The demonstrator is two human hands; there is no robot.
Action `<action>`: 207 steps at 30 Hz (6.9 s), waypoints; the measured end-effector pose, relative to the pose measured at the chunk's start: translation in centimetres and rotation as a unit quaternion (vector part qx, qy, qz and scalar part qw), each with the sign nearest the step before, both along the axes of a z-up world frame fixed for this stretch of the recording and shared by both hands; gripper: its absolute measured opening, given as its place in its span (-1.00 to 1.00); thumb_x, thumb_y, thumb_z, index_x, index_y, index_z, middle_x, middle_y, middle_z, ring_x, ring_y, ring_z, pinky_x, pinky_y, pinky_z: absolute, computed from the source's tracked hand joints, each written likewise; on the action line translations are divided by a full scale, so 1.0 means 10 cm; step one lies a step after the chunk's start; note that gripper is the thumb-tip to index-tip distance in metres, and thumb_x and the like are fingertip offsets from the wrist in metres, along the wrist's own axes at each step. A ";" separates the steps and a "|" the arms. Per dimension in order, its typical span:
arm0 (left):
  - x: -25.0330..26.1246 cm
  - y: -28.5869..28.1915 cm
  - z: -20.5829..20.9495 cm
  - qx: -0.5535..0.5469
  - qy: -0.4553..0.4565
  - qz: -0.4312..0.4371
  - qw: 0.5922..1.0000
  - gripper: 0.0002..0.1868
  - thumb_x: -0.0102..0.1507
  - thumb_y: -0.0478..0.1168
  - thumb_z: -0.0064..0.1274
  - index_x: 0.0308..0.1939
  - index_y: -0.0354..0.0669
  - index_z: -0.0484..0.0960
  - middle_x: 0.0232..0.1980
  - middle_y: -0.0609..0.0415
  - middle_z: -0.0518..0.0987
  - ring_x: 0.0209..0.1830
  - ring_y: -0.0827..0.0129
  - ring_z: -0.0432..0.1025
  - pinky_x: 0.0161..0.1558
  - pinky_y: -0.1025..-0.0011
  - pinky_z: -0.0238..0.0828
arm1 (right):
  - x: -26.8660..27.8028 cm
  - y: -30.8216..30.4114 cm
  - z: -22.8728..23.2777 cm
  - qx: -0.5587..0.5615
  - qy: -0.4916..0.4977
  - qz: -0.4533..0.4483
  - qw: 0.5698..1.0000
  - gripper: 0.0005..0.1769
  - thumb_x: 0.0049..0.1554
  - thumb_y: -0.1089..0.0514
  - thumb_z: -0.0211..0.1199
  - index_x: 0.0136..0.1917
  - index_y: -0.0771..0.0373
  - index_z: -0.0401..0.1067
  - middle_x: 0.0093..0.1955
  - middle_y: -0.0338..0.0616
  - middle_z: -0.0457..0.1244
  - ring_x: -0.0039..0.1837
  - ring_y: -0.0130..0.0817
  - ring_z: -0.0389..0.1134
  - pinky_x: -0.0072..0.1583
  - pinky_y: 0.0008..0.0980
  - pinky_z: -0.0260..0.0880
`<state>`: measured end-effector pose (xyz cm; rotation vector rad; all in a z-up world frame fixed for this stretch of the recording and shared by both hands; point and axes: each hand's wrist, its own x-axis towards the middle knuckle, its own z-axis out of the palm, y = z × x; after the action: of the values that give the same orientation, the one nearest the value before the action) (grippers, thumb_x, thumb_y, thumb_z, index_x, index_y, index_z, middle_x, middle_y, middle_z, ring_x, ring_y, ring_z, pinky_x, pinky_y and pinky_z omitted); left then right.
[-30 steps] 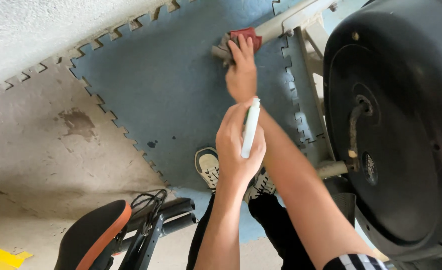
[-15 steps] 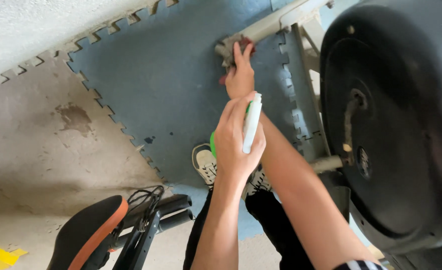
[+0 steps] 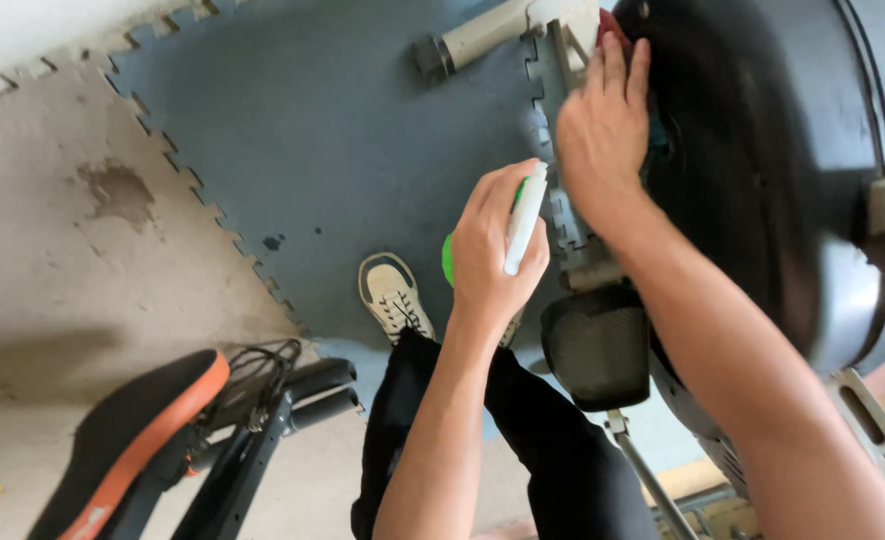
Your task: Clean gym equipment using a spray bottle and a cloth.
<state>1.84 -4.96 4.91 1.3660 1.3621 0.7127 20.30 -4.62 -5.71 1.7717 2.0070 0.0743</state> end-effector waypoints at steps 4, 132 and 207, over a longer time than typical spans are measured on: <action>0.02 -0.17 0.04 -0.004 -0.008 0.001 1.000 -0.57 0.18 -0.44 0.04 0.13 -0.11 0.59 0.13 0.00 0.62 0.01 0.06 0.58 0.02 0.29 0.58 | -0.12 -0.20 0.09 -0.240 -0.215 0.072 0.944 -0.54 0.13 -0.05 0.07 0.17 0.16 0.58 0.58 0.10 0.09 0.63 0.14 -0.09 0.50 0.24 -0.45; 0.21 -1.52 0.75 0.025 0.018 -0.051 0.998 -0.53 0.14 -0.50 0.02 0.15 -0.21 0.56 0.14 -0.12 0.61 0.09 -0.03 0.57 0.12 0.24 0.57 | 0.17 -1.43 0.58 0.132 0.374 -0.262 0.880 -0.37 0.19 0.46 0.17 0.51 0.19 0.40 0.66 0.14 0.02 0.48 0.14 0.27 0.42 -0.10 0.40; 0.27 -1.78 0.97 -0.040 0.044 -0.083 0.995 -0.60 0.11 -0.37 0.13 0.05 -0.21 0.58 0.00 -0.10 0.61 -0.11 -0.06 0.56 -0.11 0.13 0.54 | 0.22 -2.39 2.24 -0.106 0.010 0.040 0.994 -0.56 0.15 0.09 0.14 0.23 0.34 0.50 0.24 0.14 0.36 0.34 -0.02 0.37 0.58 -0.06 0.09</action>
<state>4.55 -22.76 14.61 1.4406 1.3137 0.4880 22.54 -28.51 16.73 1.5667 2.0181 -0.1276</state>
